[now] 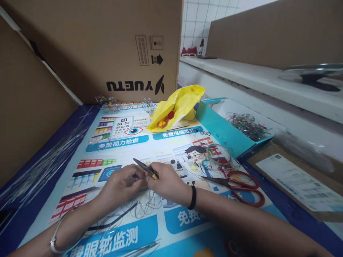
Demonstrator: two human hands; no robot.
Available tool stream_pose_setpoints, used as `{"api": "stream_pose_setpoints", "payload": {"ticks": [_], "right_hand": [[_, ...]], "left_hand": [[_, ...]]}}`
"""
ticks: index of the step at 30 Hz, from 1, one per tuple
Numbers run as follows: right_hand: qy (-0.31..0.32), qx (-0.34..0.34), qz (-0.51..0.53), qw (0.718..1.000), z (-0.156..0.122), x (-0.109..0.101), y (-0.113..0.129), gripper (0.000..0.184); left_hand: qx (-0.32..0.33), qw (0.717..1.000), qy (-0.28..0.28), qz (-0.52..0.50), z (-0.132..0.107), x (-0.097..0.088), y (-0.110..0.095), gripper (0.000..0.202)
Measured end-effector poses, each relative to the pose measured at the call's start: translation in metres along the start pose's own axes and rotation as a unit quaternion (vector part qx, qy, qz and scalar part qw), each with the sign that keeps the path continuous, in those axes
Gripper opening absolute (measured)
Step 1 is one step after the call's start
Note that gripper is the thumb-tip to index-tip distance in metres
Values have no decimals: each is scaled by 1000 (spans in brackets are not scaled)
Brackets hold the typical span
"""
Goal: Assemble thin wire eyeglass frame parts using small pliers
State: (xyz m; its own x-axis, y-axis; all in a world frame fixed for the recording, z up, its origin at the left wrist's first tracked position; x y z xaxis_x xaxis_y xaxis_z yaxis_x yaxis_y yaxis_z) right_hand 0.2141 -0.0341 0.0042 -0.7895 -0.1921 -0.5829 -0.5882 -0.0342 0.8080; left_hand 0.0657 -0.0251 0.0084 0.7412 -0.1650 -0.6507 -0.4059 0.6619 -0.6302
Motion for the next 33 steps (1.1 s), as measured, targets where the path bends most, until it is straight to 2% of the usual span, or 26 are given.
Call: {"api": "stream_pose_setpoints", "payload": {"ticks": [5, 8, 12, 15, 18, 21, 24, 28, 33], "right_hand": [[-1, -22, 16, 1000, -1, -6, 2, 6], [-13, -31, -15, 999, -2, -14, 1, 6], [-41, -122, -103, 986, -6, -29, 4, 10], [-48, -183, -207, 960, -10, -36, 10, 10], [-29, -196, -349, 916, -15, -37, 15, 10], [-64, -204, -457, 863, -21, -35, 17, 10], [-101, -219, -508, 827, -25, -32, 19, 11], [-130, -220, -542, 800, -26, -29, 20, 12], [-140, -227, -553, 790, -25, -27, 20, 8]], "left_hand": [[-24, 1000, -7, 14, 0, -5, 2, 14], [-40, 999, -10, 6, 0, -10, 5, 14], [-38, 999, -19, -11, 1, -13, 6, 14], [-40, 999, -22, -12, 1, -15, 6, 12], [-59, 998, -18, -23, 1, -15, 6, 11], [-80, 996, -23, -40, 1, -14, 9, 8], [-91, 994, -28, -50, 0, -13, 12, 7], [-95, 994, -34, -51, 0, -12, 13, 7], [-102, 994, -27, -35, 0, -12, 11, 7]]}}
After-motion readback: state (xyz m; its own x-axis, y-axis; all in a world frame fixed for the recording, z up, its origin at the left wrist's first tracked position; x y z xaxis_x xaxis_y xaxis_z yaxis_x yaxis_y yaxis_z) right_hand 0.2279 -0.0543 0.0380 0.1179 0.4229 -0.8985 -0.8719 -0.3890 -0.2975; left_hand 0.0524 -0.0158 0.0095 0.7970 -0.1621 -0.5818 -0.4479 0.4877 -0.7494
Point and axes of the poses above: each hand's wrist, its own z-axis towards the middle knuckle, its own x-axis out of the palm, y = z × x, the point moved 3 cm from there along z, towards the middle knuckle, and after that the axes turned 8 degrees about x, right-handed, at the moved point
